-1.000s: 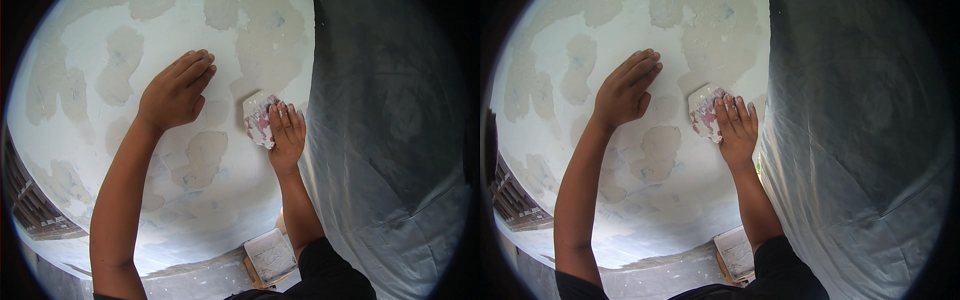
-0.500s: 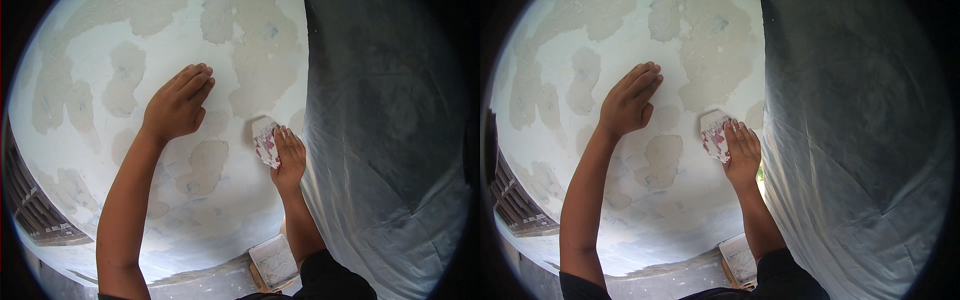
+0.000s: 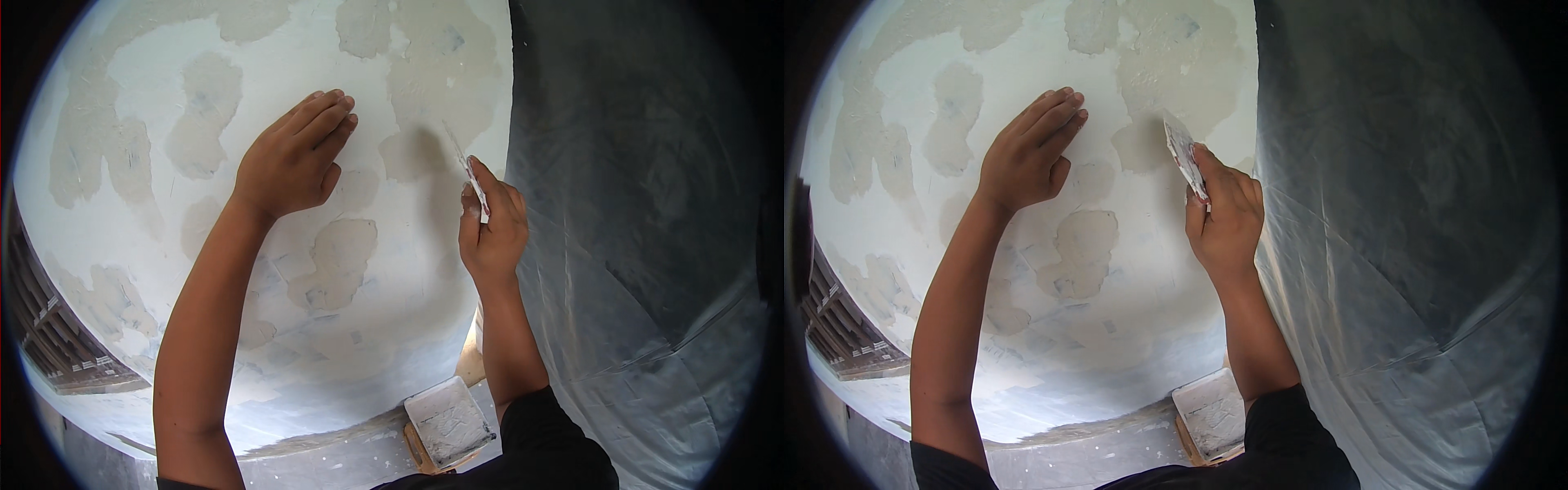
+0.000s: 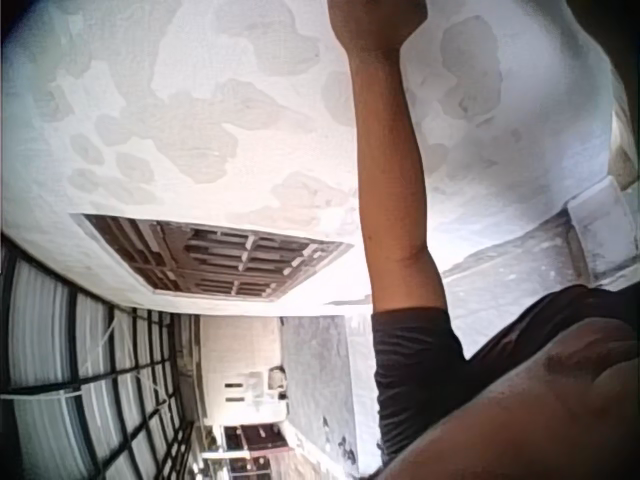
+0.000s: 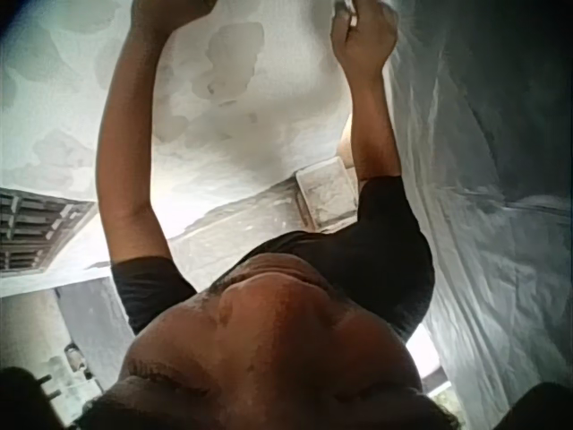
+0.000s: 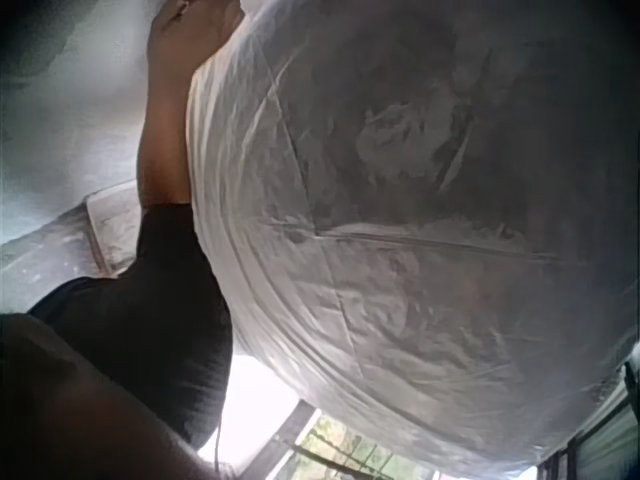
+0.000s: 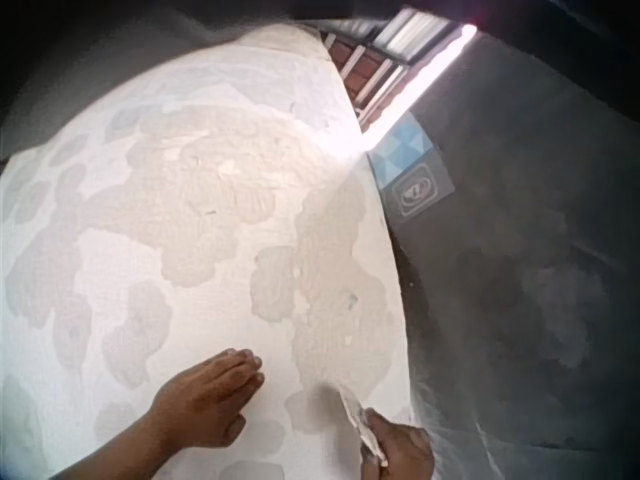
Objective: The person applies wall putty to damaged spots on an exterior wall using a small putty knife, smoothing the filler over the surface.
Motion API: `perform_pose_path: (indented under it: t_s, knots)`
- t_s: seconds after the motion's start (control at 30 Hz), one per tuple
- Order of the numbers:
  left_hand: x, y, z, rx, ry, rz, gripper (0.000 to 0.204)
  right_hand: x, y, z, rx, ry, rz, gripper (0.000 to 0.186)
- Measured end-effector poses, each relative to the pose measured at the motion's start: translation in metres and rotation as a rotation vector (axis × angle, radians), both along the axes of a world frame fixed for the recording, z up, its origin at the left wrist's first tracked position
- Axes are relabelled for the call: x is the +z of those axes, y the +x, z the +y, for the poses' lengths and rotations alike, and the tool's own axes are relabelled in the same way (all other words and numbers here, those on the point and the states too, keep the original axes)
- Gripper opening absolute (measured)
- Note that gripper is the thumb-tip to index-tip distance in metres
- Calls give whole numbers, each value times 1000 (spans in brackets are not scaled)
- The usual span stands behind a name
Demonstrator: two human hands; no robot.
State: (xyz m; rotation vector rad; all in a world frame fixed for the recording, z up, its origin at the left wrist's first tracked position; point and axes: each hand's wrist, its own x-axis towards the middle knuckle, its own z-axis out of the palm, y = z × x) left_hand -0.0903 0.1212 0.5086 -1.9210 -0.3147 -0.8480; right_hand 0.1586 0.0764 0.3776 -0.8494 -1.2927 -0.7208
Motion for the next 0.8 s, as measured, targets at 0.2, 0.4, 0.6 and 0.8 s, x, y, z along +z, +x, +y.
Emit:
perform_pose_path:
  t_s: [0.2, 0.4, 0.6, 0.8]
  knots:
    - [0, -7, 1, 2, -5, 3, 53, 16, -12, 4, -147, 89, -222, 43]
    - [0, 1, -1, -2, -4, 8, 54, 6, -12, 37, -201, 95, -450, 47]
    - [0, -3, 2, 18, -8, -2, 54, -62, -7, 57, -125, -45, -516, 43]
    - [0, -3, -1, 34, 29, 23, 47, -27, -9, 39, -108, 107, -446, 41]
